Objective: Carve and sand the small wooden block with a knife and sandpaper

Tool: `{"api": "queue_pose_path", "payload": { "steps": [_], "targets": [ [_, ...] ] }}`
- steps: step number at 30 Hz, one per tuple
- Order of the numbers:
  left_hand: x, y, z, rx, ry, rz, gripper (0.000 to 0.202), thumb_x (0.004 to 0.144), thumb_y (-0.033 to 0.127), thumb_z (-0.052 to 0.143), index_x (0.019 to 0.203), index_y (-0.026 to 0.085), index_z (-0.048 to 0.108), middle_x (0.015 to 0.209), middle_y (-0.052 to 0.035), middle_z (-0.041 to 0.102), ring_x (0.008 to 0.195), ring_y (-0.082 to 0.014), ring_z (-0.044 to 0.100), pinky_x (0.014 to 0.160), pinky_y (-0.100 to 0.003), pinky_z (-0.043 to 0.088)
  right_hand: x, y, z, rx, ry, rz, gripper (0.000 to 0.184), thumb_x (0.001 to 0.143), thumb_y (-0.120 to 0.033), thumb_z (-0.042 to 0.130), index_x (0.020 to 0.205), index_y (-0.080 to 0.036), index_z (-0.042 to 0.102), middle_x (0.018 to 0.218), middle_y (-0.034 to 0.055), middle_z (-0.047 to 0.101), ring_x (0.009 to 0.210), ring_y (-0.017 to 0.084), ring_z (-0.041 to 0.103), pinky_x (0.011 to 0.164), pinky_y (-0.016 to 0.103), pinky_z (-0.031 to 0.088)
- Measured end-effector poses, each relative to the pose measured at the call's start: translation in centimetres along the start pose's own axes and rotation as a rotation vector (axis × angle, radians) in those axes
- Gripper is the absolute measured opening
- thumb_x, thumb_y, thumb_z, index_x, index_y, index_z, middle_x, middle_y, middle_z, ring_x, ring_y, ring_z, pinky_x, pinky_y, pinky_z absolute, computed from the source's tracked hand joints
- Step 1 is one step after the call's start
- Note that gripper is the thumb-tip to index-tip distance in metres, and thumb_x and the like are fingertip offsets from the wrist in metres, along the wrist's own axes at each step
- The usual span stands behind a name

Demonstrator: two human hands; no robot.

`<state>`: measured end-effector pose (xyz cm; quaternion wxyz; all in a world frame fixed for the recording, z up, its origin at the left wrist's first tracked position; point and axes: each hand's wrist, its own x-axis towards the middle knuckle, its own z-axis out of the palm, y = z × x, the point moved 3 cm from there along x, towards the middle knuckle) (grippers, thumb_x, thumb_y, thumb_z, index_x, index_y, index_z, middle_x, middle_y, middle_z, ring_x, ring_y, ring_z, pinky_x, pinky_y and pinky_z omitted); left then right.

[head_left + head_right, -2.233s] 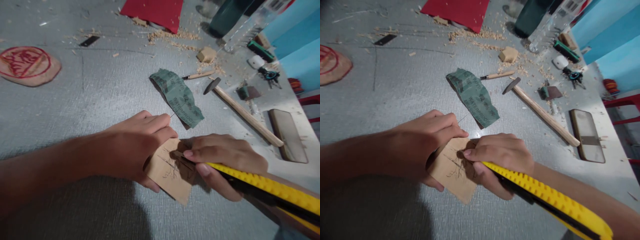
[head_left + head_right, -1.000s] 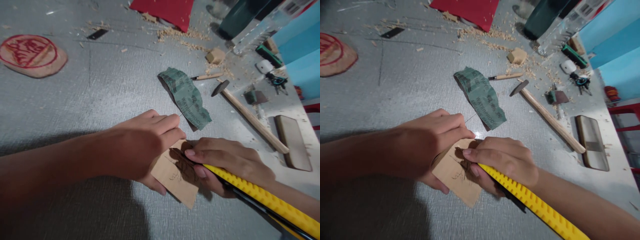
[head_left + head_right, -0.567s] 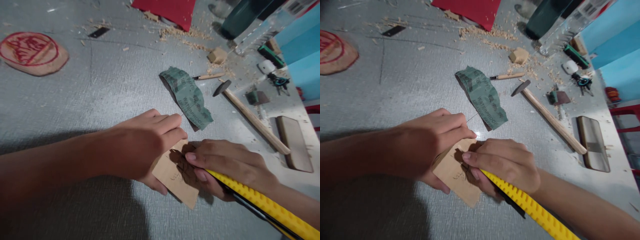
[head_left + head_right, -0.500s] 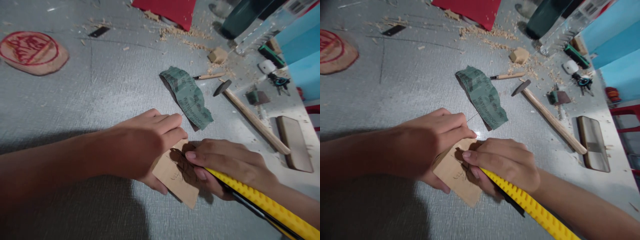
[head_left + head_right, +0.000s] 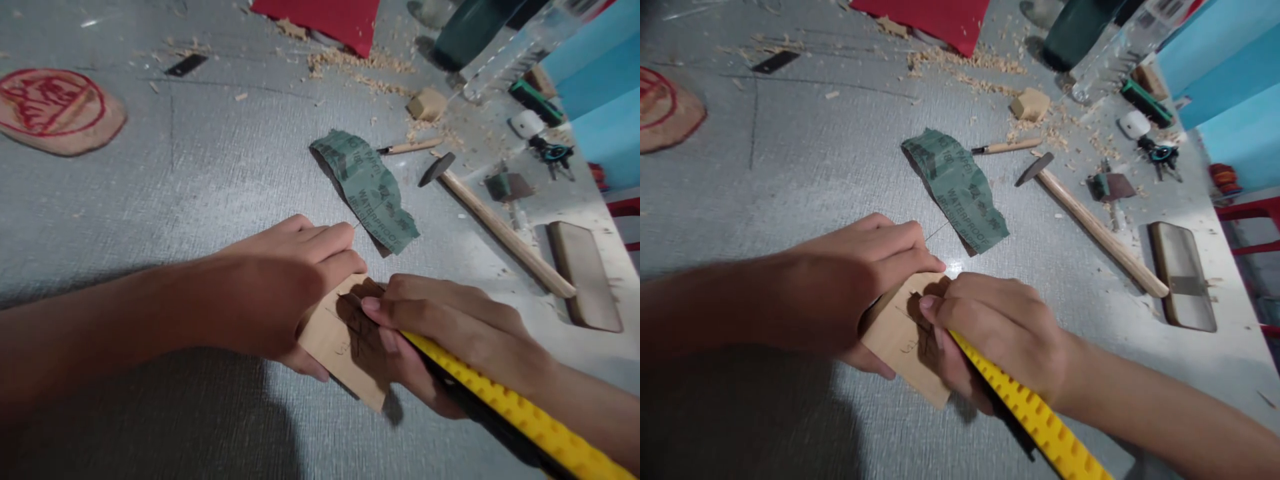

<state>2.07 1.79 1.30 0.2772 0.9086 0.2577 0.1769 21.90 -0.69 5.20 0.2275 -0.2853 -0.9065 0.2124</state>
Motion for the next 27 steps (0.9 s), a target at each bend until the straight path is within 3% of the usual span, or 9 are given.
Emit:
{"api": "queue_pose_path", "payload": {
  "steps": [2, 7, 16, 27],
  "targets": [
    [0.0, 0.0, -0.1, -0.006, -0.01, -0.002, 0.083, 0.064, 0.061, 0.095, 0.127, 0.018, 0.063, 0.116, -0.0091, 0.064, 0.102, -0.0282, 0.063, 0.091, -0.043, 0.047, 0.0, 0.6, -0.1, 0.058, -0.005, -0.041, 0.028, 0.088, -0.007, 0.065, 0.11, -0.024, 0.07, 0.08, 0.004, 0.076, 0.07, 0.019, 0.077, 0.063, 0.026, 0.067],
    [0.0, 0.0, -0.1, -0.011, -0.006, 0.001, 0.087, 0.063, 0.062, 0.096, 0.129, 0.018, 0.062, 0.115, -0.009, 0.064, 0.101, -0.0283, 0.063, 0.09, -0.043, 0.047, 0.2, 2.1, -0.3, 0.254, 0.124, -0.04, 0.033, 0.09, -0.007, 0.061, 0.117, -0.023, 0.072, 0.077, 0.0022, 0.078, 0.067, 0.017, 0.078, 0.056, 0.022, 0.063],
    [0.0, 0.0, 0.1, 0.001, 0.0, 0.018, 0.09, 0.062, 0.063, 0.096, 0.129, 0.016, 0.06, 0.116, -0.01, 0.064, 0.104, -0.0292, 0.063, 0.092, -0.044, 0.048, 0.3, 1.9, -0.2, 0.196, 0.038, -0.034, 0.024, 0.099, -0.018, 0.063, 0.12, -0.024, 0.074, 0.085, 0.0052, 0.08, 0.072, 0.016, 0.079, 0.06, 0.021, 0.064],
    [-0.2, -0.1, 0.2, -0.003, 0.019, 0.03, 0.088, 0.062, 0.066, 0.094, 0.126, 0.016, 0.06, 0.117, -0.0104, 0.064, 0.105, -0.0291, 0.063, 0.092, -0.042, 0.045, 0.2, 1.5, -0.2, 0.14, 0.069, -0.063, 0.032, 0.095, -0.011, 0.064, 0.123, -0.022, 0.074, 0.087, 0.0065, 0.08, 0.077, 0.018, 0.08, 0.063, 0.023, 0.066]
  ]
}}
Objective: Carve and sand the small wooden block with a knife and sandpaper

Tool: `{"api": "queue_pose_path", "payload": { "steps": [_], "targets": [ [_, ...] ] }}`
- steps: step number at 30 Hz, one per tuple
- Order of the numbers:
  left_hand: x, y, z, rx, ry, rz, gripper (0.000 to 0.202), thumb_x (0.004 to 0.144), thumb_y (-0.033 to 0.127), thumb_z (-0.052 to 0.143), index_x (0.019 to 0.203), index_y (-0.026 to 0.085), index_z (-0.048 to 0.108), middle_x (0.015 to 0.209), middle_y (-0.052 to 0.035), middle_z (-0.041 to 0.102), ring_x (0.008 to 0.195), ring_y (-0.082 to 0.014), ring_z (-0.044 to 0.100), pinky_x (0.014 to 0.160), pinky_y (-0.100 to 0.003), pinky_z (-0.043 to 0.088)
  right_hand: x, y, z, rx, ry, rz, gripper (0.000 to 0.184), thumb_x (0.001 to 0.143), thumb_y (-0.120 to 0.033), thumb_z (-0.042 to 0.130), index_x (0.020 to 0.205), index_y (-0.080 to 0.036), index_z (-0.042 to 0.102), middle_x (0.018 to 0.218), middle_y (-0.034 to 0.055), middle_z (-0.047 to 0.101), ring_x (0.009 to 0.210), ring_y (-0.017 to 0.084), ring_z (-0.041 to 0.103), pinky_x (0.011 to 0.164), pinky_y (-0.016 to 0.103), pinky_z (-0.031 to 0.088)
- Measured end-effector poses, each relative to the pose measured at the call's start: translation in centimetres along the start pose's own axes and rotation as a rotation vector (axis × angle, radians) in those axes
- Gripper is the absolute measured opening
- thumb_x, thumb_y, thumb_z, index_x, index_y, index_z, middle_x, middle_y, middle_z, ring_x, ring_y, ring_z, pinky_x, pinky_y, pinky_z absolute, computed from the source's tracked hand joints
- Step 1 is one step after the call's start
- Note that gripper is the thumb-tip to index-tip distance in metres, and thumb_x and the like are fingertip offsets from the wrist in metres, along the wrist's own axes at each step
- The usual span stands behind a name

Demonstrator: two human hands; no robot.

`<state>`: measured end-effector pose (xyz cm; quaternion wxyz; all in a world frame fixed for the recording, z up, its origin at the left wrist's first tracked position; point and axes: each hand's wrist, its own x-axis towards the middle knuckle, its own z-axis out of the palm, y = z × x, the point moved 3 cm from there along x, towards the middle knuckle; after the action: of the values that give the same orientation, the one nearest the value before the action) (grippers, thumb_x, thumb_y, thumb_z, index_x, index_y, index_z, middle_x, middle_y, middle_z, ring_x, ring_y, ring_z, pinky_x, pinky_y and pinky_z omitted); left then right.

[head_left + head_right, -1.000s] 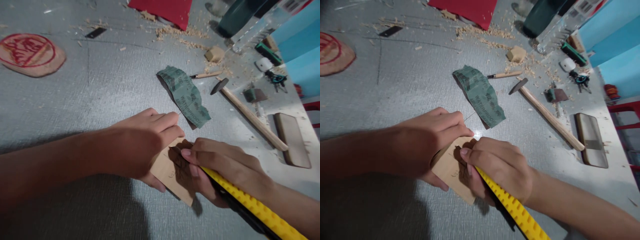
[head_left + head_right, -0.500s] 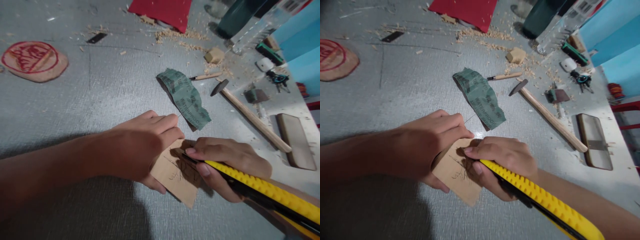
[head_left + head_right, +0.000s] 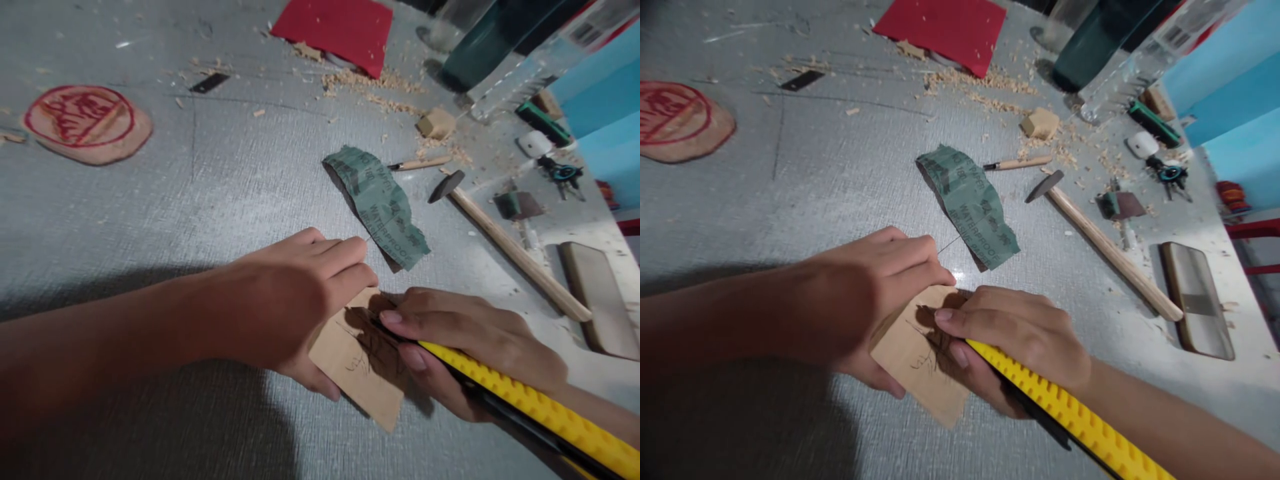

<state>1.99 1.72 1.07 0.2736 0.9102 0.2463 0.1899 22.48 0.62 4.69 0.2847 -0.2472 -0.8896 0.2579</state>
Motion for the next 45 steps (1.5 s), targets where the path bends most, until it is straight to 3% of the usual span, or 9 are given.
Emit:
{"api": "queue_pose_path", "payload": {
  "steps": [20, 45],
  "targets": [
    [-0.21, -0.09, 0.17, 0.002, 0.031, 0.023, 0.09, 0.062, 0.066, 0.094, 0.127, 0.016, 0.058, 0.115, -0.0103, 0.064, 0.102, -0.0292, 0.062, 0.091, -0.043, 0.045, -0.25, -0.13, -0.11, -0.116, -0.098, -0.014, 0.029, 0.095, -0.014, 0.069, 0.121, -0.026, 0.072, 0.088, 0.0042, 0.081, 0.078, 0.018, 0.081, 0.064, 0.023, 0.067],
    [-0.27, -0.13, 0.26, 0.016, 0.051, 0.031, 0.092, 0.06, 0.067, 0.095, 0.127, 0.015, 0.059, 0.115, -0.0105, 0.063, 0.102, -0.0292, 0.063, 0.091, -0.042, 0.045, -0.05, -0.21, 0.33, -0.093, -0.056, 0.001, 0.028, 0.095, -0.011, 0.066, 0.119, -0.024, 0.071, 0.089, 0.005, 0.08, 0.076, 0.017, 0.079, 0.061, 0.023, 0.065]
  ]
}}
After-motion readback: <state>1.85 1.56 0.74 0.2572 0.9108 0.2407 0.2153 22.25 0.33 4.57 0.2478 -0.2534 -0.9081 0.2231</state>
